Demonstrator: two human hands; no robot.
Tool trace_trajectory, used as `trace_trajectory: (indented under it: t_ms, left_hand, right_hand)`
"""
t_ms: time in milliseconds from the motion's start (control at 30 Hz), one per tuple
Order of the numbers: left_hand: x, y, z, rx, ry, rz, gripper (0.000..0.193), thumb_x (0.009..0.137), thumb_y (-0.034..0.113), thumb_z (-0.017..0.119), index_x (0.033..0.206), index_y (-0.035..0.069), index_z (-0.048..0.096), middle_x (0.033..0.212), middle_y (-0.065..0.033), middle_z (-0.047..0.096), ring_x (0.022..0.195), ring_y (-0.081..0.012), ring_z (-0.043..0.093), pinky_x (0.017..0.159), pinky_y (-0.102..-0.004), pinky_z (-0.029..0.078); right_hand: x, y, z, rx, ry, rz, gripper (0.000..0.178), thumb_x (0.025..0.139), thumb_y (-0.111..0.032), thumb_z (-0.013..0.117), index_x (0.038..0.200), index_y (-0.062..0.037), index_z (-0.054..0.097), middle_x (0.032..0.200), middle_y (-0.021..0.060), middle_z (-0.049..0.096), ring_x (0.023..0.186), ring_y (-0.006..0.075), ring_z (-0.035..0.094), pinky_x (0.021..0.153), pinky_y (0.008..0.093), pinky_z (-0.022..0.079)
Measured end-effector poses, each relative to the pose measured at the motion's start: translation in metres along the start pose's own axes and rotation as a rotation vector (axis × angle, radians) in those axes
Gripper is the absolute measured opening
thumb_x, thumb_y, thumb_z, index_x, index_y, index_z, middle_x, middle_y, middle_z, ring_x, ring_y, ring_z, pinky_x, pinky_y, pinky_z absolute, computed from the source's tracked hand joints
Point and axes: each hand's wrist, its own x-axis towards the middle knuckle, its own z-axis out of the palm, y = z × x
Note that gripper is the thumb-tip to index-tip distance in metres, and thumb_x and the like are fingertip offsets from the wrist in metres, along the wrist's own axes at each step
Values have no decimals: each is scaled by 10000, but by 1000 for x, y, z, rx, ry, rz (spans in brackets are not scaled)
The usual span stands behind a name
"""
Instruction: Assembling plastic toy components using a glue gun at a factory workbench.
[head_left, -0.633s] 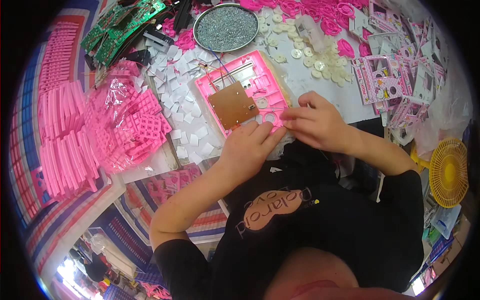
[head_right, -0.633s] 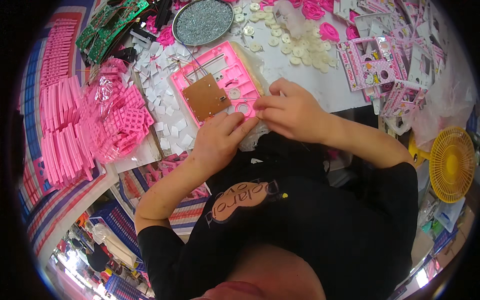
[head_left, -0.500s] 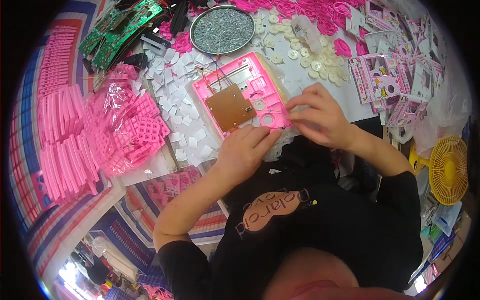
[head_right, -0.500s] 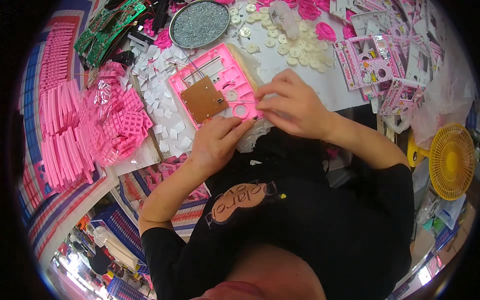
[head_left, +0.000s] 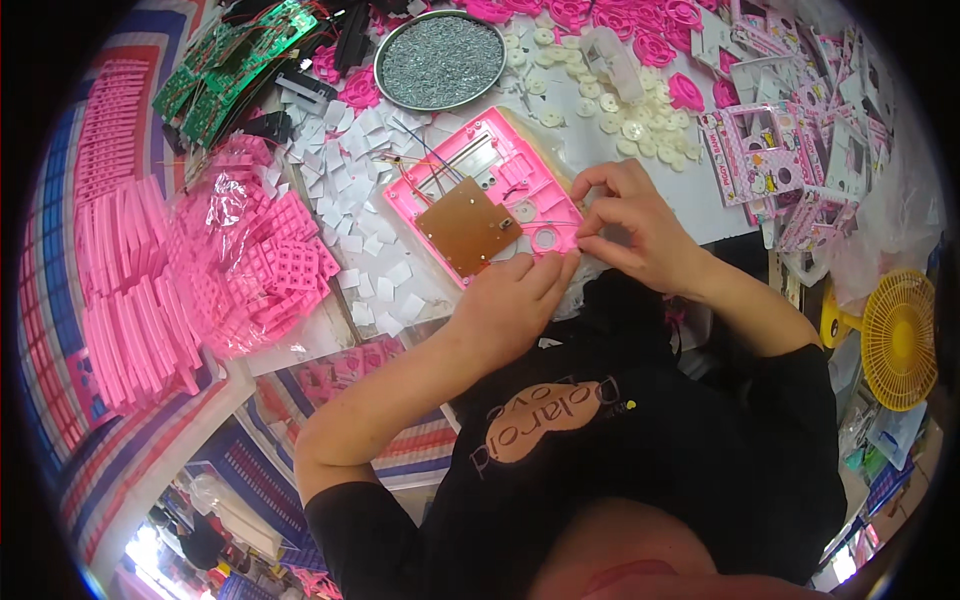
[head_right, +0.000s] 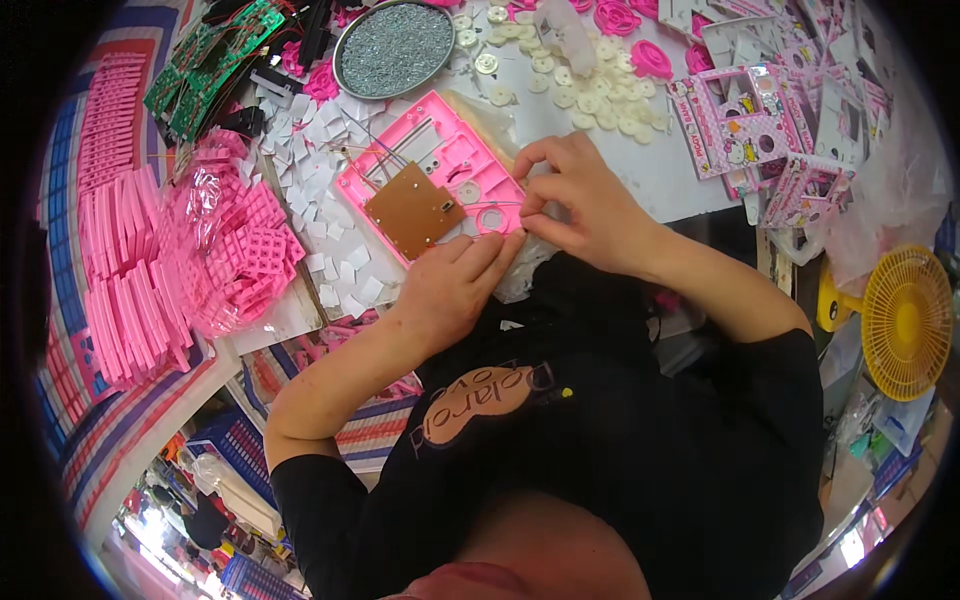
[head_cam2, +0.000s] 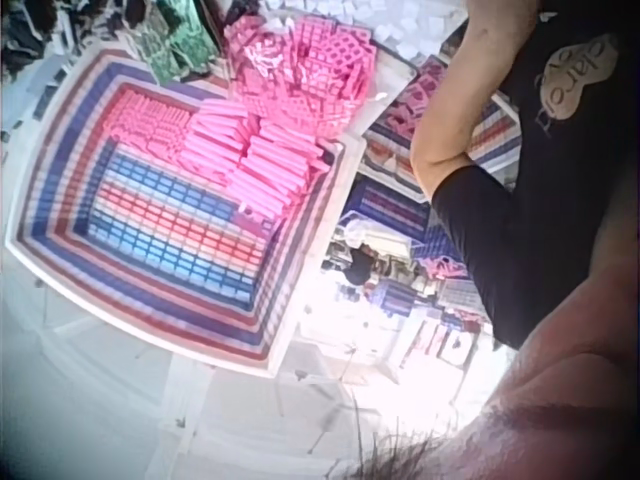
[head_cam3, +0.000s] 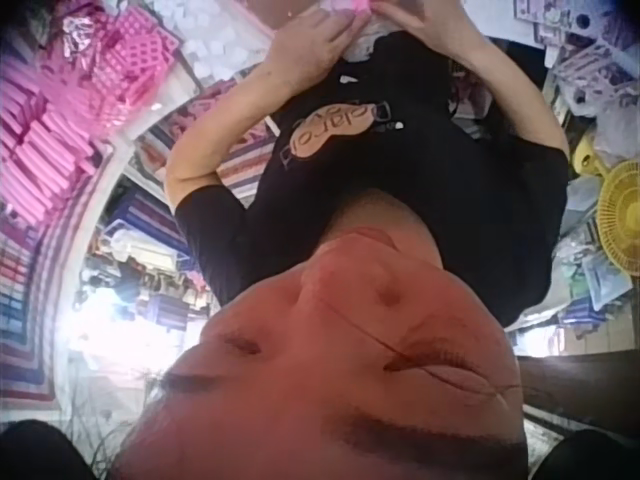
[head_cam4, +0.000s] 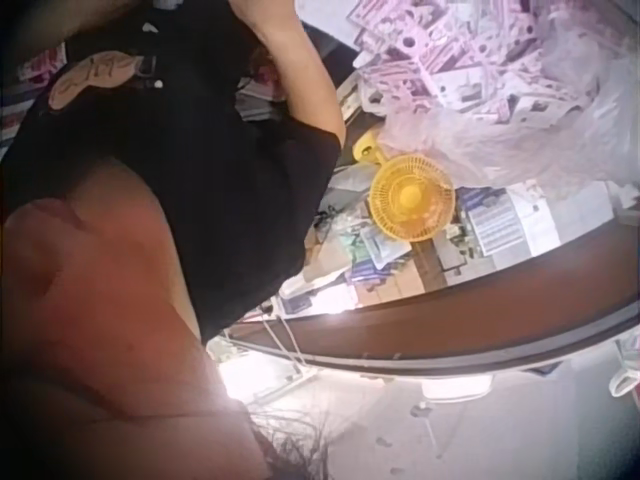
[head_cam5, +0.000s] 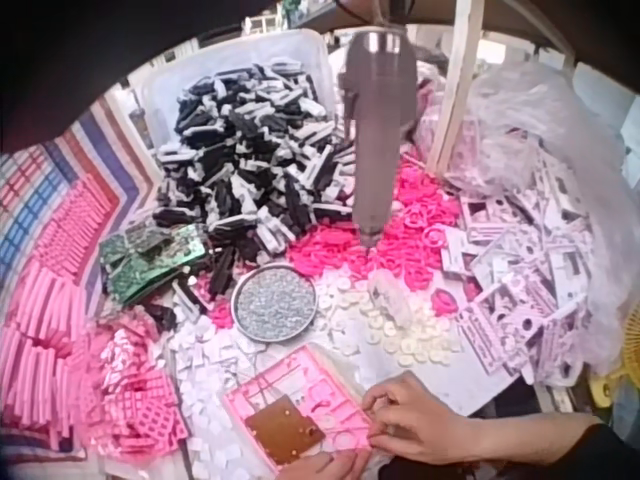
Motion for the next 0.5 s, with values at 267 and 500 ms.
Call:
trace_trajectory:
  t_ms: [267,500]
  left_hand:
    - [1,-1,-2,22,-84,-1,609,778,88,602,1380,6,556,1018,-60,579,824,-218,598,667,-326,528]
    - [-16,-6,-13,-50,-66,-10,531,797,60,619,1328,65,614,915,-71,575,817,-245,614,689,-374,534]
  right_hand:
    - [17,-19,-15,-309,-113,-110,119,813,-40,732,887,-69,643,1161,89,567,1032,297,513,891,387,452]
    - [117,-30,28,-413,-32,-2,228,826,-266,699,878,-44,679,757,136,678,739,368,681,677,463,545]
